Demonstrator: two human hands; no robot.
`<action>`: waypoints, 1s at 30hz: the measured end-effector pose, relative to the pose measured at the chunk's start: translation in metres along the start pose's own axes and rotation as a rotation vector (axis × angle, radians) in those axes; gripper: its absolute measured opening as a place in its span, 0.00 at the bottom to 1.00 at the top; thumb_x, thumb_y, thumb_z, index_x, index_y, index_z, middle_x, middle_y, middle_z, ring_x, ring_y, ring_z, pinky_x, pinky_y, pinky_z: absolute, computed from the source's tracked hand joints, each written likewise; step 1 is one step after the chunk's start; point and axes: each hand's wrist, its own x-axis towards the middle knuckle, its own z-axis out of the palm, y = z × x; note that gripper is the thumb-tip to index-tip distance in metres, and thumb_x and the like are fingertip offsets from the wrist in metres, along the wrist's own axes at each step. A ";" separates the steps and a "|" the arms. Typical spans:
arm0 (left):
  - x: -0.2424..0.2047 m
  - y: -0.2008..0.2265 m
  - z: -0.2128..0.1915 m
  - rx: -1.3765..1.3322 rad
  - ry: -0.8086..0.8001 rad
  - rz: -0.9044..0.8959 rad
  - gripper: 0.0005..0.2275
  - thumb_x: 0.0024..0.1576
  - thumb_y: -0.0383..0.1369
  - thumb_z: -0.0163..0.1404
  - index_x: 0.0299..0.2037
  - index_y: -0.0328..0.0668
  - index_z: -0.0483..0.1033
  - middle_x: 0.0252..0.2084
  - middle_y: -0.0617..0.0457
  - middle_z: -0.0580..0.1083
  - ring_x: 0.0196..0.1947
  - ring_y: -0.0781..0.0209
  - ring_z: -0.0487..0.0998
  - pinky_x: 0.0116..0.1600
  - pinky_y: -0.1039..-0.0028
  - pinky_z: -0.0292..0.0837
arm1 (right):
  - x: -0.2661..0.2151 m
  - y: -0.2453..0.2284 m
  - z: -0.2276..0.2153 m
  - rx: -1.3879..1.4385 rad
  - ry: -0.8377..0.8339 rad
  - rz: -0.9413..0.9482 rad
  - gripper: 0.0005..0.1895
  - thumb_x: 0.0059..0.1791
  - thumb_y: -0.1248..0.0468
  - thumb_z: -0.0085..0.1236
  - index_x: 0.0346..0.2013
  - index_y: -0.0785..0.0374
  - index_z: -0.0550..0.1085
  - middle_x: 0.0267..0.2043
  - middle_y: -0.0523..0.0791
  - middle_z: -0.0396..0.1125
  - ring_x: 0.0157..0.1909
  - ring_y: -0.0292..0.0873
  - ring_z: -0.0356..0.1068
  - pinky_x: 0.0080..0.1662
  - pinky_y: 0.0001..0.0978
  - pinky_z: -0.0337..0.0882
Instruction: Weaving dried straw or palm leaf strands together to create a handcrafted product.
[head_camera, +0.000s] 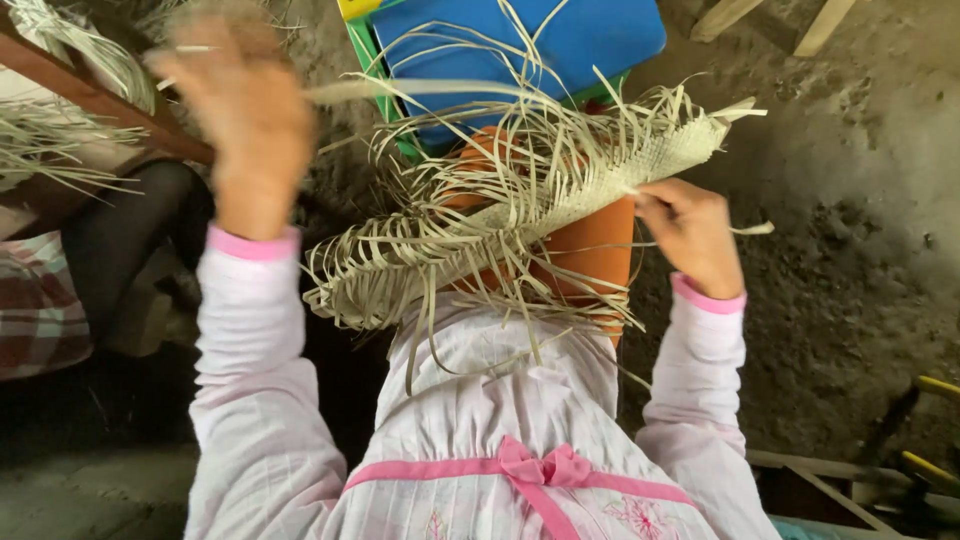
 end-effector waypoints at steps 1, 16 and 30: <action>-0.016 0.020 0.008 -0.091 0.345 0.309 0.16 0.54 0.31 0.35 0.53 0.38 0.59 0.47 0.42 0.62 0.42 0.50 0.57 0.43 0.58 0.48 | 0.008 -0.013 0.008 -0.005 -0.048 -0.151 0.05 0.45 0.75 0.50 0.35 0.68 0.72 0.33 0.48 0.69 0.32 0.40 0.68 0.37 0.26 0.67; -0.096 0.106 0.016 -1.199 -0.071 1.066 0.13 0.51 0.31 0.44 0.14 0.49 0.58 0.09 0.66 0.57 0.08 0.71 0.58 0.17 0.82 0.54 | 0.026 -0.027 0.040 -0.011 -0.077 -0.389 0.09 0.41 0.74 0.49 0.31 0.58 0.73 0.23 0.44 0.65 0.28 0.47 0.66 0.35 0.35 0.66; -0.059 0.037 0.008 -1.114 -0.446 0.842 0.14 0.55 0.28 0.43 0.17 0.37 0.72 0.06 0.55 0.60 0.06 0.69 0.54 0.18 0.76 0.53 | 0.024 0.015 0.040 0.134 -0.096 -0.206 0.04 0.46 0.73 0.50 0.30 0.68 0.73 0.22 0.49 0.65 0.24 0.42 0.64 0.28 0.29 0.65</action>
